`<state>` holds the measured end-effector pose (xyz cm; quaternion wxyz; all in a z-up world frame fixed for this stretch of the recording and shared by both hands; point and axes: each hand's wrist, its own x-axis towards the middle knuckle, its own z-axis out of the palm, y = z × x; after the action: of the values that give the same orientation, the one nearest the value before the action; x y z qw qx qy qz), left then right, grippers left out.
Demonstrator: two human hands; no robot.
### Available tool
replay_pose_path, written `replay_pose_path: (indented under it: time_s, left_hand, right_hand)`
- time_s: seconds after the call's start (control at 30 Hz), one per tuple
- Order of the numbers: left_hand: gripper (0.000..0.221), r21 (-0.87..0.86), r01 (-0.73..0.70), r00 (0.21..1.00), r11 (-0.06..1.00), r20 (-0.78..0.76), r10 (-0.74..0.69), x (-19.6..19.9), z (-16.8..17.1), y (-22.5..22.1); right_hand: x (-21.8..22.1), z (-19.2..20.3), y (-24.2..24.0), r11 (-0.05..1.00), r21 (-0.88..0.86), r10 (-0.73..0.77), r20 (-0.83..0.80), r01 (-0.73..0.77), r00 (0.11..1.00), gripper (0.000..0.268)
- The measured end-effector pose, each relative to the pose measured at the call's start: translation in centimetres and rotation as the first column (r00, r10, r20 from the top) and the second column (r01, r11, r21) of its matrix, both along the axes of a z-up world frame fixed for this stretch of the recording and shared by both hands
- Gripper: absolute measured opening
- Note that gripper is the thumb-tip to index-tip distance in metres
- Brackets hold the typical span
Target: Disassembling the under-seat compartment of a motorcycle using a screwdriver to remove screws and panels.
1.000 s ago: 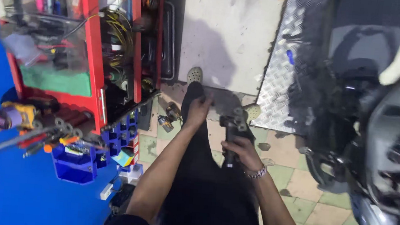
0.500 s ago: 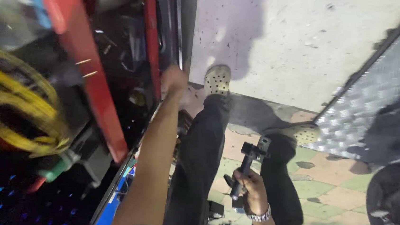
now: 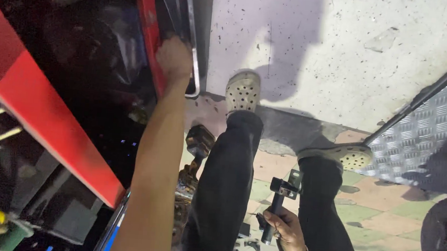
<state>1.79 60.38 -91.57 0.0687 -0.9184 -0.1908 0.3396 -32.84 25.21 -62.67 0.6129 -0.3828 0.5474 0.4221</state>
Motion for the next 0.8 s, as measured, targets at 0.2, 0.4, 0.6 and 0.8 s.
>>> replay_pose_path:
  time_s: [0.2, 0.4, 0.6, 0.8]
  left_hand:
    - [0.05, 0.012, -0.163, 0.967, 0.987, -0.195, 0.162, -3.2, 5.0, -5.2]
    - [0.048, -0.144, -0.102, 0.983, 0.984, -0.167, 0.077, -4.9, 7.4, -18.0]
    - [0.025, -0.463, 0.483, 0.842, 0.743, 0.011, -0.54, -8.5, 3.1, -33.9]
    - [0.032, -0.662, 0.214, 0.888, 0.718, -0.175, -0.426, -8.7, 0.3, -44.0]
  right_hand:
    - [2.1, 2.3, 0.8, 0.998, 0.018, -0.065, -0.056, 0.066, 0.996, 0.018]
    - [1.4, 2.2, -0.6, 0.99, 0.034, -0.137, -0.043, 0.138, 0.99, 0.018]
    - [1.9, -0.1, -3.7, 0.963, -0.234, -0.084, 0.208, 0.133, 0.974, 0.025]
    - [10.5, -5.2, -9.9, 0.834, -0.525, 0.203, 0.004, -0.171, 0.979, 0.039]
